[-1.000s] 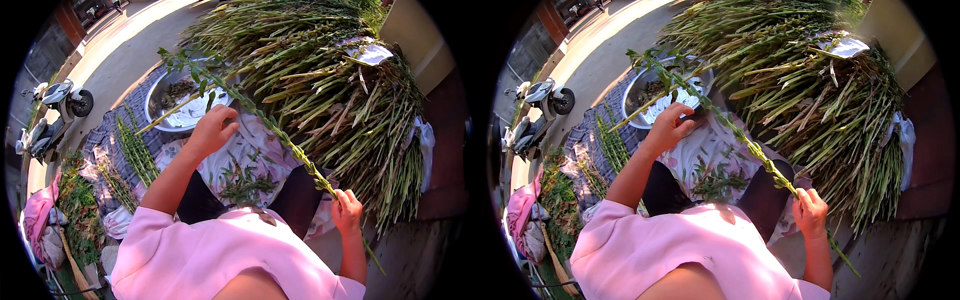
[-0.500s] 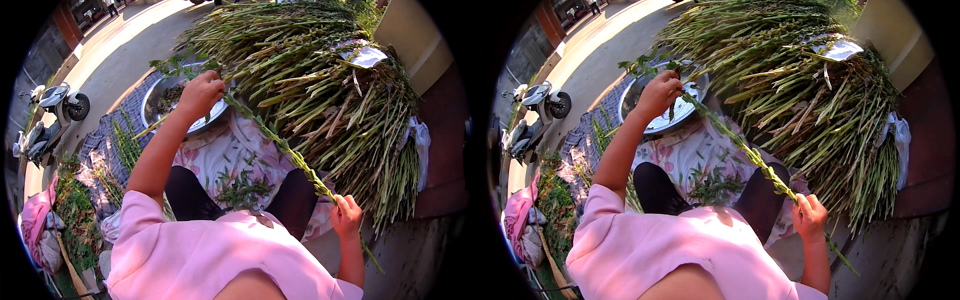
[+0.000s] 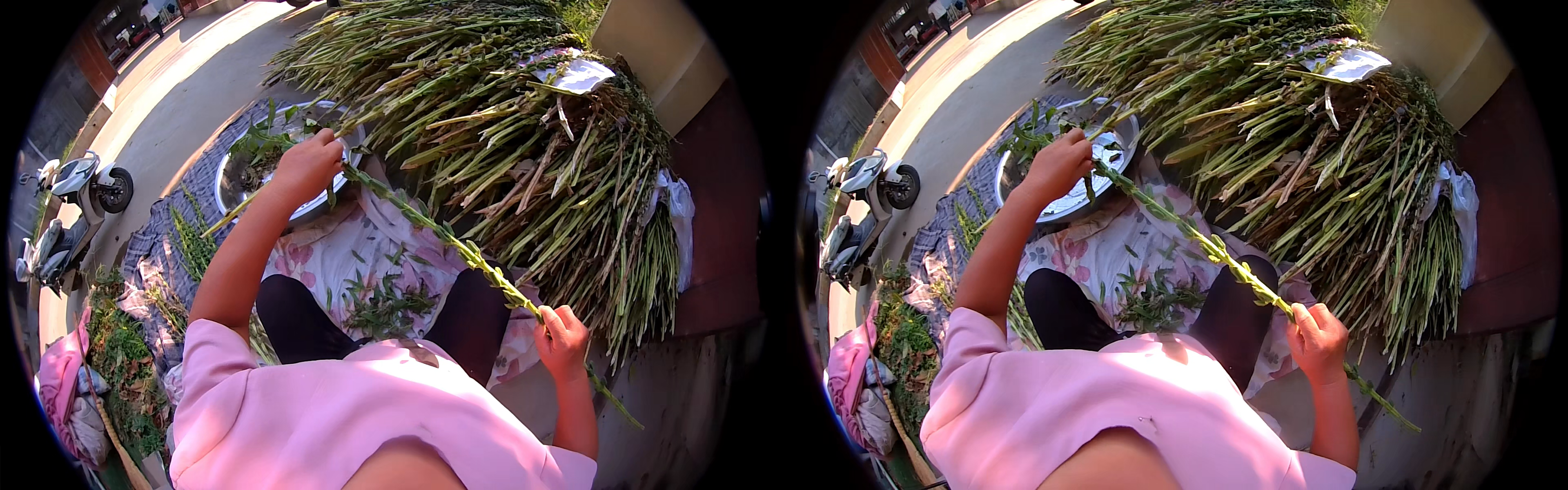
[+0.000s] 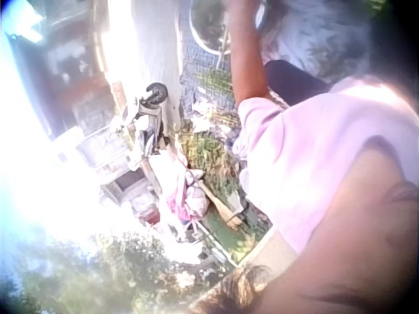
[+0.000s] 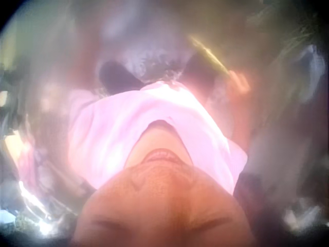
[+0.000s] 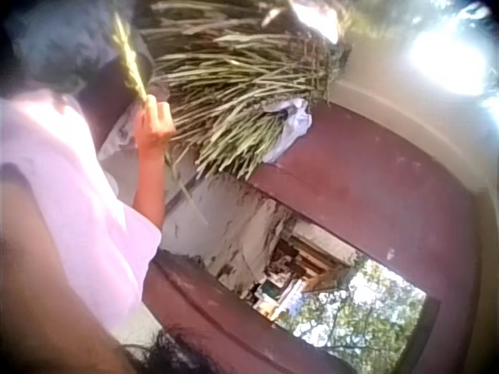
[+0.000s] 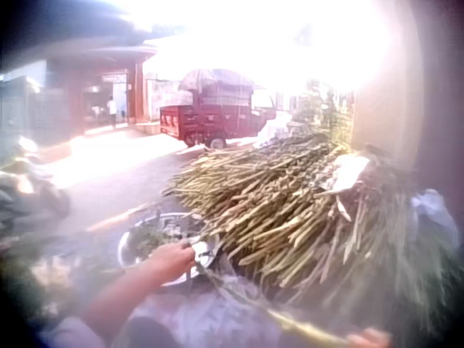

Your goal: The person strips small green pods or buds from long stalks by hand and places the stripped stalks onto a pile.

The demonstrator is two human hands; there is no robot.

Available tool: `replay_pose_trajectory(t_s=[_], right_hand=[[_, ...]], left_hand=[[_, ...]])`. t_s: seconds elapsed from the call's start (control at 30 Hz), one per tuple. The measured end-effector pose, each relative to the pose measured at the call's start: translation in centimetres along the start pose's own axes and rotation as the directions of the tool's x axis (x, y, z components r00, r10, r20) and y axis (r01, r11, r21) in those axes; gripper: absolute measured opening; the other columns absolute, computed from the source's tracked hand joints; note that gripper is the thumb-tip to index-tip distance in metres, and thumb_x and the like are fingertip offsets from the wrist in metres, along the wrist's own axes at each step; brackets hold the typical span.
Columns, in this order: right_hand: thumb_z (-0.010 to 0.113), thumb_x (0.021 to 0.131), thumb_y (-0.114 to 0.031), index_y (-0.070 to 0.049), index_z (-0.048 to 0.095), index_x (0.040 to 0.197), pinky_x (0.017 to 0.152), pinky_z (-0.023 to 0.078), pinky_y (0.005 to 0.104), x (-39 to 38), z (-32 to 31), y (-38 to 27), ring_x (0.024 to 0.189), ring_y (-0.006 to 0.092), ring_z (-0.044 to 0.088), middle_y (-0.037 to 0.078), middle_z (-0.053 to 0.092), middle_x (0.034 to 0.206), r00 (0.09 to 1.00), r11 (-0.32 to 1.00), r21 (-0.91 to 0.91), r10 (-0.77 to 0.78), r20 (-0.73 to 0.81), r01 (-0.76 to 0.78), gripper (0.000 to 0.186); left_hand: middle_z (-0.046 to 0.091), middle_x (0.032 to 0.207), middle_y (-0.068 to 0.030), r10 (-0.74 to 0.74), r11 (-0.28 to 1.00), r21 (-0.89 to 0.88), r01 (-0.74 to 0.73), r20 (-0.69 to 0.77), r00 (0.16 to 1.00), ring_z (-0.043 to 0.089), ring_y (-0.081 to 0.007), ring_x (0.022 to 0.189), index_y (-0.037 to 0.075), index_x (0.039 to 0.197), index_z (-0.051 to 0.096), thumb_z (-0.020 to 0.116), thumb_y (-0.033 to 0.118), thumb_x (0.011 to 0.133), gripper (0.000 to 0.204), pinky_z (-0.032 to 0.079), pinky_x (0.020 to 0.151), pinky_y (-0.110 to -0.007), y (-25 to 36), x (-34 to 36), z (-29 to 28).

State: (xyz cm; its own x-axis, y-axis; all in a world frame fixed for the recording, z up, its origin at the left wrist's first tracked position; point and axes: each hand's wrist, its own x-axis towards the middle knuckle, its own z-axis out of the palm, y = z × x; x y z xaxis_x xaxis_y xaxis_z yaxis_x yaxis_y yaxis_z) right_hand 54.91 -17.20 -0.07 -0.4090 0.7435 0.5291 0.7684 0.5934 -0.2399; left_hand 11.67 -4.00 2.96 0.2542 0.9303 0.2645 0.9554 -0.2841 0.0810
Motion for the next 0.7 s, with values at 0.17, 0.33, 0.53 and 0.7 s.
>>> replay_pose_trajectory(t_s=[0.17,0.33,0.53,0.7], right_hand=[[0.063,0.062,0.001,-0.006,0.060,0.084,0.043,0.040,0.0312,-0.3,-0.3,-0.1,0.049,0.0208,0.050,0.006,0.047,0.063,0.999,0.999,-0.028,0.042,0.018,-0.041,0.023],[0.062,0.063,0.001,-0.006,0.060,0.083,0.043,0.040,0.0301,-1.3,0.4,-0.3,0.047,0.0208,0.050,0.005,0.049,0.063,0.990,0.988,0.066,0.135,0.040,-0.138,0.022],[0.061,0.066,0.001,-0.005,0.060,0.083,0.043,0.039,0.0289,-2.6,1.7,-1.2,0.046,0.0206,0.049,0.006,0.049,0.064,0.979,0.959,0.212,0.170,0.110,-0.190,0.018],[0.059,0.067,0.002,-0.002,0.059,0.084,0.044,0.035,0.0254,-2.1,2.3,-1.7,0.046,0.0154,0.045,0.006,0.047,0.062,0.952,0.877,0.381,0.227,0.206,-0.292,0.017]], left_hand=[[0.050,0.093,-0.0122,-0.075,0.994,0.072,0.086,-0.145,0.987,0.055,-0.0301,0.084,0.004,0.084,0.049,0.058,0.015,0.076,0.016,0.046,0.071,-0.040,1.2,-0.8,1.7],[0.049,0.092,-0.0146,-0.180,0.983,-0.037,0.177,-0.294,0.939,0.055,-0.0334,0.080,0.003,0.085,0.047,0.058,0.014,0.077,0.018,0.046,0.068,-0.042,2.4,-2.5,2.4],[0.047,0.085,-0.0117,-0.254,0.959,-0.219,0.181,-0.377,0.891,0.052,-0.0329,0.073,0.005,0.082,0.047,0.057,0.012,0.079,0.012,0.043,0.061,-0.041,4.7,-4.6,3.7],[0.047,0.076,-0.0075,-0.300,0.824,-0.530,0.198,-0.112,0.947,0.051,-0.0229,0.066,0.004,0.081,0.051,0.059,0.012,0.079,0.012,0.041,0.058,-0.033,6.9,-7.9,4.6]])
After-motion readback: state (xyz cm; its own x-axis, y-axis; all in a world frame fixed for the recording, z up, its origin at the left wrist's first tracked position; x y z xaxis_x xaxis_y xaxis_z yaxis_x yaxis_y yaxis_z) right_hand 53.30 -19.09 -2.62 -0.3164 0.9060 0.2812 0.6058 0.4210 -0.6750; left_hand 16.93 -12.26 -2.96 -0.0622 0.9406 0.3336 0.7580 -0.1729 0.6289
